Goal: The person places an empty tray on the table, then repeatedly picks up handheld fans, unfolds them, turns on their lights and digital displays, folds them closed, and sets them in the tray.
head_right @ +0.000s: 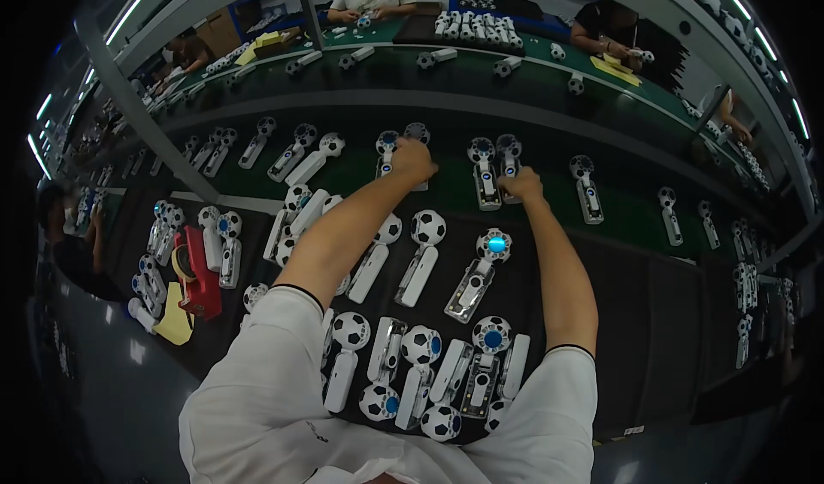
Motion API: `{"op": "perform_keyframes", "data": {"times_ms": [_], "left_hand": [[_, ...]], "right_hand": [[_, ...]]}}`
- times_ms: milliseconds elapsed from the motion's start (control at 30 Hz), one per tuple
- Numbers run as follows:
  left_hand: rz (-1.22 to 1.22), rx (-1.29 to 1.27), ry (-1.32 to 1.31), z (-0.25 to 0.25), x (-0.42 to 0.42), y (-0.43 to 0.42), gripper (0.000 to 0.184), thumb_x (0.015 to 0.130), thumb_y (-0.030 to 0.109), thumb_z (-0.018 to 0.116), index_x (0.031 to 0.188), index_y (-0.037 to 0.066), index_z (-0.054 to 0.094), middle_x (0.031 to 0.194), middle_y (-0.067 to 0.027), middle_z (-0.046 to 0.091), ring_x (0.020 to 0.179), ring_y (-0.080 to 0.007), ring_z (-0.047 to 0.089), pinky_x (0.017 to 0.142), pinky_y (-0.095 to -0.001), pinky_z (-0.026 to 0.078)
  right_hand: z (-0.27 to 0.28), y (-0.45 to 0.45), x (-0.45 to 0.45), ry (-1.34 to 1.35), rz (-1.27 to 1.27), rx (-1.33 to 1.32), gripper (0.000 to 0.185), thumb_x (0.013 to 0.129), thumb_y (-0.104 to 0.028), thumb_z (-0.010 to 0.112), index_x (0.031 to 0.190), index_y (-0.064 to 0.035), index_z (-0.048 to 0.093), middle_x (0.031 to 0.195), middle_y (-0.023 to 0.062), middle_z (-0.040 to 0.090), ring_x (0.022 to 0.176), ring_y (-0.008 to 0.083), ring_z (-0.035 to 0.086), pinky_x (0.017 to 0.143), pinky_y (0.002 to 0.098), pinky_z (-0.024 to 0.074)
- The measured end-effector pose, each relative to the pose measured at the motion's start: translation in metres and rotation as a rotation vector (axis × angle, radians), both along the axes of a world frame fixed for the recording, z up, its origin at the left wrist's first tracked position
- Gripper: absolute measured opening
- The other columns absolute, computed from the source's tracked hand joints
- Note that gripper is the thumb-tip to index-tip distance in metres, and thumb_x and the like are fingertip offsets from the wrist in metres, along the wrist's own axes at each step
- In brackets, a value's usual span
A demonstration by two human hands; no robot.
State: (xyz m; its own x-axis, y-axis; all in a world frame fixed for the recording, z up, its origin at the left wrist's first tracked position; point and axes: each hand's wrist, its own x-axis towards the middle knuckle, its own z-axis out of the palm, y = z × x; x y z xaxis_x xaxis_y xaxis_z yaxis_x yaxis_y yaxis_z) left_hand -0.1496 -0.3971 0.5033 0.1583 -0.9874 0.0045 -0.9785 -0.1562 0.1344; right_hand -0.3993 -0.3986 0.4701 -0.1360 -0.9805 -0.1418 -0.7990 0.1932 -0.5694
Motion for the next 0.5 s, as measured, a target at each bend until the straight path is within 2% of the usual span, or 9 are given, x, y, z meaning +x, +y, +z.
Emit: {"op": "perform_keyframes", "data": {"times_ms": [67, 100, 133, 233, 267, 300, 367, 400, 500], "left_hand": [[-0.094, -0.067, -0.136, -0.019, -0.004, -0.017, 0.06, 0.083, 0.032, 0.068, 0.122, -0.01, 0.052, 0.126, -0.0246, 0.054, 0.11, -0.0327, 0.061, 0.088, -0.033, 0.053], [0.015, 0.006, 0.052, -0.016, -0.007, -0.019, 0.062, 0.081, 0.029, 0.07, 0.125, -0.01, 0.049, 0.126, -0.0247, 0.053, 0.112, -0.0323, 0.059, 0.089, -0.0345, 0.052], [0.121, 0.082, 0.24, -0.013, -0.011, -0.021, 0.065, 0.08, 0.026, 0.072, 0.128, -0.009, 0.046, 0.127, -0.0248, 0.052, 0.115, -0.032, 0.057, 0.09, -0.036, 0.052], [0.173, 0.011, 0.391, -0.01, -0.028, -0.019, 0.067, 0.077, 0.019, 0.074, 0.131, -0.007, 0.043, 0.122, -0.0229, 0.054, 0.109, -0.0287, 0.059, 0.088, -0.039, 0.052], [0.161, 0.01, 0.391, -0.009, -0.03, -0.02, 0.067, 0.077, 0.019, 0.074, 0.131, -0.007, 0.043, 0.122, -0.0229, 0.054, 0.109, -0.0287, 0.059, 0.088, -0.039, 0.052], [0.086, 0.003, 0.759, -0.008, -0.029, -0.018, 0.061, 0.075, 0.022, 0.075, 0.123, -0.005, 0.047, 0.112, -0.0191, 0.058, 0.097, -0.0282, 0.061, 0.082, -0.0388, 0.053], [-0.168, 0.167, 1.37, 0.004, -0.02, 0.004, 0.051, 0.075, 0.032, 0.074, 0.109, -0.001, 0.055, 0.092, -0.0099, 0.061, 0.074, -0.0231, 0.062, 0.069, -0.0372, 0.053], [-0.166, 0.181, 1.37, 0.02, -0.017, 0.022, 0.051, 0.075, 0.032, 0.074, 0.109, -0.001, 0.055, 0.092, -0.0099, 0.061, 0.074, -0.0231, 0.062, 0.069, -0.0372, 0.053], [-0.242, 0.43, 1.845, 0.056, 0.004, 0.07, 0.035, 0.084, 0.027, 0.062, 0.108, 0.002, 0.057, 0.094, -0.01, 0.061, 0.077, -0.0206, 0.062, 0.069, -0.0355, 0.053]], "right_hand": [[0.002, 0.011, -0.009, -0.063, -0.027, -0.029, 0.04, 0.065, -0.032, 0.074, 0.083, 0.0037, 0.071, 0.094, 0.0255, 0.069, 0.088, 0.0346, 0.069, 0.08, 0.0376, 0.0547], [-0.036, -0.008, -0.023, 0.027, -0.099, -0.221, 0.039, 0.064, -0.028, 0.074, 0.083, 0.0056, 0.07, 0.089, 0.024, 0.069, 0.073, 0.0329, 0.069, 0.073, 0.0386, 0.0557], [-0.03, -0.005, -0.032, 0.031, -0.109, -0.239, 0.039, 0.064, -0.028, 0.074, 0.083, 0.0056, 0.07, 0.089, 0.024, 0.069, 0.073, 0.0329, 0.069, 0.073, 0.0386, 0.0557], [-0.013, 0.013, -0.049, -0.304, -0.162, -0.086, 0.033, 0.068, -0.021, 0.072, 0.085, 0.0067, 0.065, 0.088, 0.0193, 0.067, 0.068, 0.0272, 0.067, 0.066, 0.0368, 0.0558], [-0.009, 0.021, -0.055, -0.669, -0.171, -0.131, 0.027, 0.072, -0.018, 0.07, 0.085, 0.0052, 0.063, 0.082, 0.0149, 0.064, 0.067, 0.0243, 0.065, 0.062, 0.0346, 0.0545], [0.002, 0.036, -0.058, -1.03, -0.176, -0.173, 0.021, 0.076, -0.014, 0.067, 0.085, 0.0037, 0.06, 0.076, 0.0106, 0.061, 0.066, 0.0213, 0.063, 0.058, 0.0324, 0.0531], [0.034, 0.067, -0.058, -1.286, -0.118, -0.267, 0.02, 0.079, -0.013, 0.063, 0.086, 0.0035, 0.057, 0.08, 0.0105, 0.06, 0.067, 0.0193, 0.061, 0.058, 0.031, 0.0529], [0.044, 0.077, -0.06, -1.408, -0.072, -0.307, 0.019, 0.08, -0.013, 0.062, 0.087, 0.0037, 0.057, 0.082, 0.0112, 0.06, 0.067, 0.0196, 0.061, 0.058, 0.0317, 0.0527], [0.076, 0.111, -0.054, -1.536, 0.032, -0.353, 0.027, 0.081, -0.013, 0.052, 0.101, 0.0049, 0.054, 0.092, 0.0145, 0.061, 0.07, 0.0213, 0.06, 0.059, 0.0326, 0.0523]]}}
